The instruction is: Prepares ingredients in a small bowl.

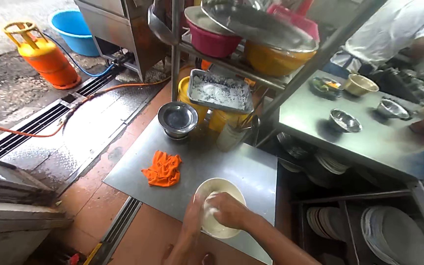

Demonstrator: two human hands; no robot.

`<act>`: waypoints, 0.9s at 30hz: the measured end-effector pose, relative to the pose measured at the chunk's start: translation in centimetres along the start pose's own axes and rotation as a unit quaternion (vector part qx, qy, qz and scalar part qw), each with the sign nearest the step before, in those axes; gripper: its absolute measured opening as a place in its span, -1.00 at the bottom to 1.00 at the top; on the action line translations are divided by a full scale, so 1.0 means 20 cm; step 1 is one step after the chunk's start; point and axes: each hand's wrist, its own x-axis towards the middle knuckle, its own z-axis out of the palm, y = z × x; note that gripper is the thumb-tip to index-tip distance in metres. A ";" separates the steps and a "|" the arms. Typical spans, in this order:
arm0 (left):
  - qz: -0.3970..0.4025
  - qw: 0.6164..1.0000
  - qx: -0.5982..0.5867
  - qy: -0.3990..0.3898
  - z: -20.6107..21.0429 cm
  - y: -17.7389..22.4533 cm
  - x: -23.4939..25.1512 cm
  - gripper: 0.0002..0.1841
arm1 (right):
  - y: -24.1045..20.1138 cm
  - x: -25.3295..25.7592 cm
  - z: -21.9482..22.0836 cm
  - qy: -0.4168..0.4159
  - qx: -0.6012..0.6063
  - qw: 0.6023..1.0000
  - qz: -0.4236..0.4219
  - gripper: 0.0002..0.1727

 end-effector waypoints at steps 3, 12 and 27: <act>-0.013 0.998 0.049 0.026 -0.07 -0.08 0.07 -0.40 | 0.01 0.08 0.12 0.019 -0.019 0.984 0.174 -0.42; -0.093 0.967 0.225 0.078 -0.16 -0.34 0.17 -0.37 | 0.22 0.32 0.49 0.075 0.059 0.940 0.327 -0.31; -0.134 0.942 0.307 0.009 -0.25 -0.22 0.29 -0.39 | 0.18 0.35 0.35 0.028 0.041 0.935 0.350 -0.62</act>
